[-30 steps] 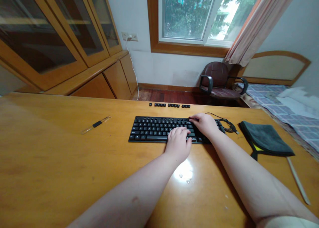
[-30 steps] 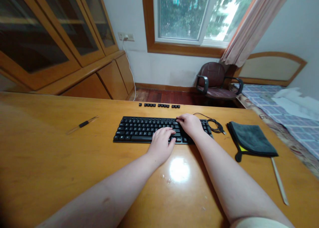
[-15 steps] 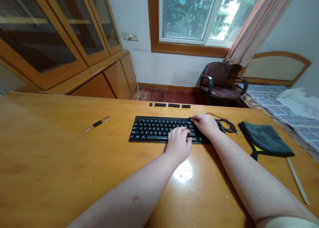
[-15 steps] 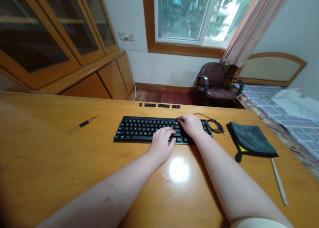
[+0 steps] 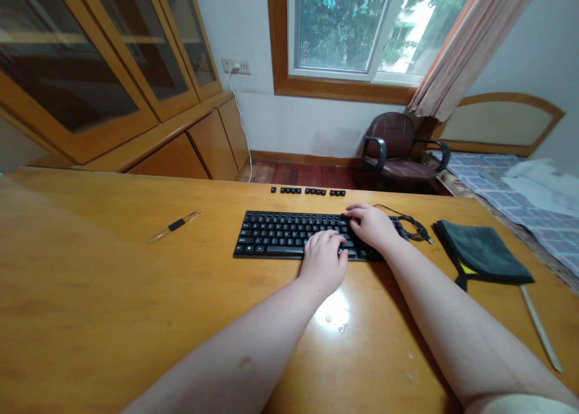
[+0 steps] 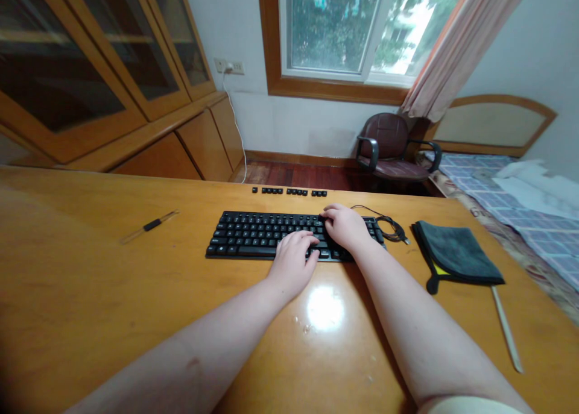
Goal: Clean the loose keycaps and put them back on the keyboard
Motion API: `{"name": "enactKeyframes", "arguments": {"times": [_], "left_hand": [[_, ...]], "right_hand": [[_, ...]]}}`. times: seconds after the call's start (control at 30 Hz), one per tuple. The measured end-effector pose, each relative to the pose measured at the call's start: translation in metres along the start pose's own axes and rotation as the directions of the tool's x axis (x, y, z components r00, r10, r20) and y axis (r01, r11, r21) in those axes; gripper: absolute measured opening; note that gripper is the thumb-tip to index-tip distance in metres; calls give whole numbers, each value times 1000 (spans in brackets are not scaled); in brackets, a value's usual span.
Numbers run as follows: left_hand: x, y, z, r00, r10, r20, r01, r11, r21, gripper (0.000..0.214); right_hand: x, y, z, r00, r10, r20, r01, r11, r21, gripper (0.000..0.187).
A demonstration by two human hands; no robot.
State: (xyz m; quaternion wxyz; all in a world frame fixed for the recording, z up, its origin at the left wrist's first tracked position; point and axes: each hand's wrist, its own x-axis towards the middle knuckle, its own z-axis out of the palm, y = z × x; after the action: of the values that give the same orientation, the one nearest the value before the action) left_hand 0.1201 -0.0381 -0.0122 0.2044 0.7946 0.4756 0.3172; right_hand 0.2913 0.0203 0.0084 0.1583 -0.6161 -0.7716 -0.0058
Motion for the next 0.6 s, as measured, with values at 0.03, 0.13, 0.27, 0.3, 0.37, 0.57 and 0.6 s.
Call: {"name": "enactKeyframes", "arguments": {"times": [0.03,0.13,0.27,0.3,0.37,0.57,0.6], "left_hand": [[0,0,0,1000,-2,1,2,1000,4,17],[1,2,-2,1000,-4,4,4,1000,14,16],[1,3,-4,1000,-15,17,15,1000,15,16],[1,3,-4,1000,-18,22,18,1000,16,16],[1,3,-4,999,-18,27,17,1000,15,17],[0,2,-4,1000,-7,-12,7,1000,-14,16],[0,2,-4,1000,-10,-16,10,1000,-21,17]], "right_hand": [[0,-1,0,1000,12,-1,-12,1000,-4,29],[0,-5,2,998,63,9,-63,998,-24,31],[0,-8,6,995,102,18,-101,993,-58,30],[-1,-8,6,995,98,14,-97,993,-65,30],[-3,-8,7,998,68,-5,-68,995,-68,30],[-3,-7,1,966,172,-191,-178,984,-15,26],[0,-6,0,961,205,-184,-210,978,-9,27]]}}
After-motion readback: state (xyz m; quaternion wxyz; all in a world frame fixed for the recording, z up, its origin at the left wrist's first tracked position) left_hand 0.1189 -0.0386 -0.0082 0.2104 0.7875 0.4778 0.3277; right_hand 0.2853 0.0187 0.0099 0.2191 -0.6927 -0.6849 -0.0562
